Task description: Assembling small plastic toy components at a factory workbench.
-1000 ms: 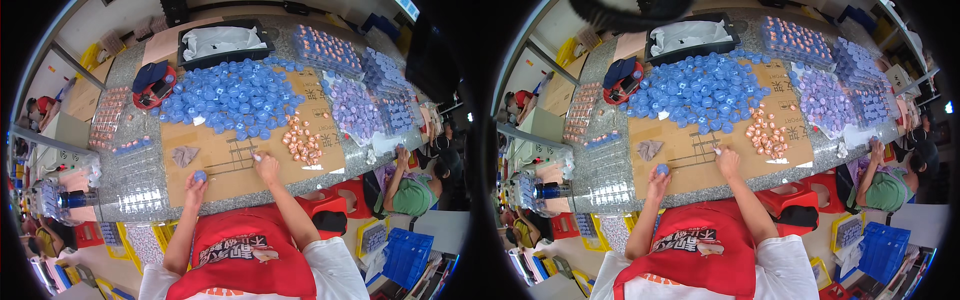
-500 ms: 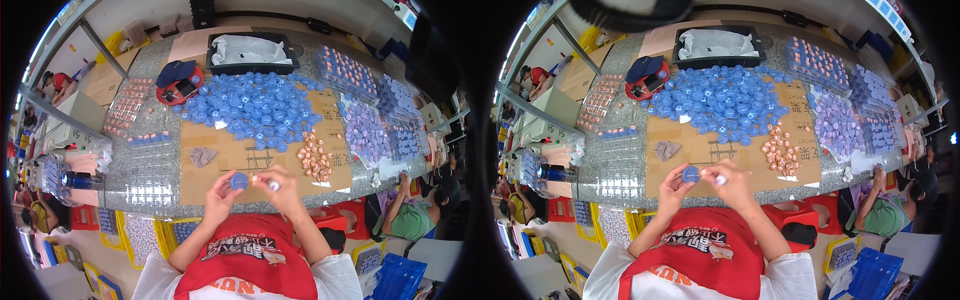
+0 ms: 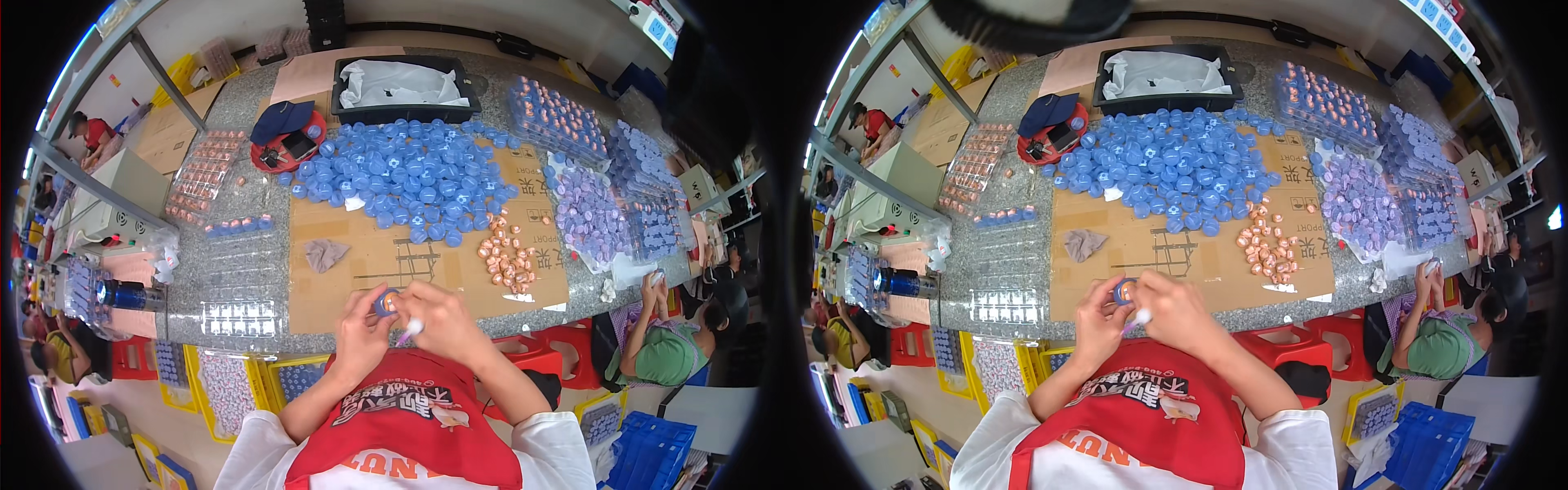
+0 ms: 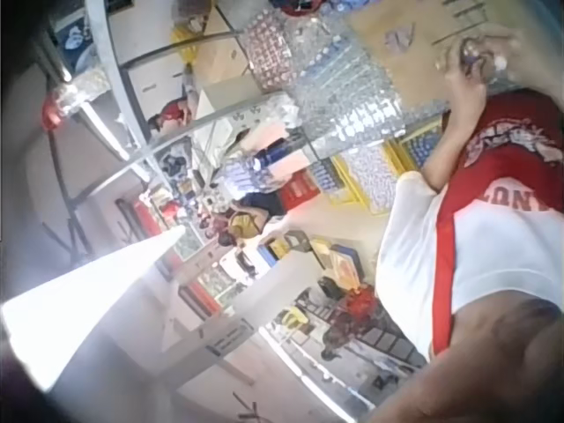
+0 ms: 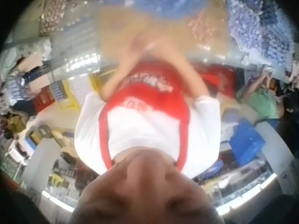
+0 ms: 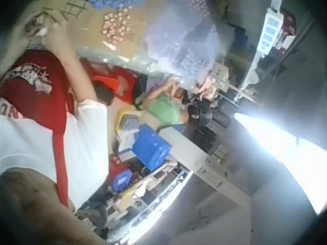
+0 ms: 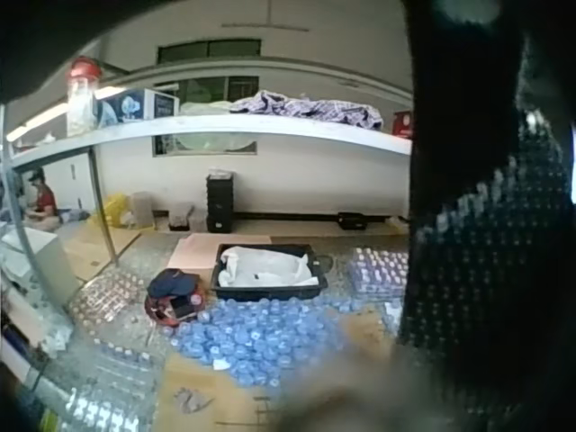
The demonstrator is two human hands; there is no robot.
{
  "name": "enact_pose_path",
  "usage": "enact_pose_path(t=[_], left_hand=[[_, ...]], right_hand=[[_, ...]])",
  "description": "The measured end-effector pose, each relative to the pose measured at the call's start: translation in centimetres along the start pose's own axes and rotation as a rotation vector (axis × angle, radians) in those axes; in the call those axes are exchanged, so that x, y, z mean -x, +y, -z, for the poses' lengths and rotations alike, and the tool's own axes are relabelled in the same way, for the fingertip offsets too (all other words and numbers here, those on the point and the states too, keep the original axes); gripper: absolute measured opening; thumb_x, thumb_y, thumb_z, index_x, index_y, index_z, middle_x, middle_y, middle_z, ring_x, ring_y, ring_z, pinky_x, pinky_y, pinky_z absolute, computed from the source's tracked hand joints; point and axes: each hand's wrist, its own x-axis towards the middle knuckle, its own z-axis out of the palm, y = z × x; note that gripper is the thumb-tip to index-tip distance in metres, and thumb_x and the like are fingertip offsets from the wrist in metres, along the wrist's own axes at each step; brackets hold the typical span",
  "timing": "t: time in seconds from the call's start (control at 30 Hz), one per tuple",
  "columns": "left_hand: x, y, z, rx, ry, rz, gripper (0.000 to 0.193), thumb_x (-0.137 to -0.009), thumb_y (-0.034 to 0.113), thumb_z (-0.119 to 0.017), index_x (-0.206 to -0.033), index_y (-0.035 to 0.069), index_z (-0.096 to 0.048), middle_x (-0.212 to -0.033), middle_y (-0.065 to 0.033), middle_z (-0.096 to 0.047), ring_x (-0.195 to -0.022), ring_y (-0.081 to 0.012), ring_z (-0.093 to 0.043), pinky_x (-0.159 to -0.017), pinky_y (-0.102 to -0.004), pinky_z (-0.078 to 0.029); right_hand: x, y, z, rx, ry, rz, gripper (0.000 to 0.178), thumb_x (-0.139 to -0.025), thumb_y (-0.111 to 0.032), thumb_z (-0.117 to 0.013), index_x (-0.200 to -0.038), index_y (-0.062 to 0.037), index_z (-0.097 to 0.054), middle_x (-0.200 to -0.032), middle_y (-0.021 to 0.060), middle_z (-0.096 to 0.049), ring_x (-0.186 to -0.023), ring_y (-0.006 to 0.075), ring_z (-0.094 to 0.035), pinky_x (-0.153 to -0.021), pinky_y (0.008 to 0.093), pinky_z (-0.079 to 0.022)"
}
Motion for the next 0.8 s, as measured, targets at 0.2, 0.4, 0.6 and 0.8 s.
enact_pose_path(t=[0.2, 0.4, 0.6, 0.8], left_hand=[[-1.1, -0.6, -1.2, 0.700, -0.167, 0.479, 0.034, -0.075, -0.001, -0.060, -0.107, -0.002, -0.047, -0.096, -0.0101, -0.055, -0.094, -0.0219, -0.056, -0.086, -0.0344, -0.048], [-1.6, -0.8, -1.4, 1.408, -0.313, 0.771, 0.036, -0.079, 0.018, -0.061, -0.107, 0.002, -0.046, -0.105, -0.0107, -0.051, -0.105, -0.0277, -0.048, -0.094, -0.0353, -0.042], [-0.6, 1.1, -4.1, 1.375, -0.225, 0.613, 0.039, -0.079, 0.021, -0.061, -0.111, 0.005, -0.046, -0.107, -0.0118, -0.052, -0.105, -0.0261, -0.048, -0.091, -0.0338, -0.042], [-0.6, 3.5, -6.1, 1.248, -0.304, 0.514, 0.039, -0.077, 0.009, -0.061, -0.113, 0.006, -0.045, -0.106, -0.0086, -0.052, -0.099, -0.0207, -0.053, -0.083, -0.0317, -0.045]], right_hand=[[0.1, 4.0, 0.3, -0.502, 0.002, -0.188, 0.021, -0.071, -0.005, -0.064, -0.092, -0.0043, -0.065, -0.082, 0.0051, -0.061, -0.072, 0.0130, -0.058, -0.065, 0.0238, -0.046], [2.7, 2.6, 1.0, -0.710, 0.360, -0.468, 0.035, -0.071, -0.006, -0.066, -0.104, 0.0004, -0.058, -0.090, 0.0072, -0.061, -0.075, 0.0099, -0.056, -0.067, 0.0223, -0.046], [4.9, 1.4, 1.2, -0.901, 0.283, -0.567, 0.057, -0.067, -0.014, -0.073, -0.114, 0.0072, -0.048, -0.100, 0.0116, -0.059, -0.085, 0.0118, -0.055, -0.074, 0.0247, -0.045], [5.4, 2.3, 3.2, -0.919, 0.242, -0.455, 0.068, -0.064, -0.018, -0.075, -0.119, 0.0065, -0.042, -0.102, 0.0116, -0.059, -0.085, 0.0112, -0.055, -0.075, 0.0242, -0.045]])
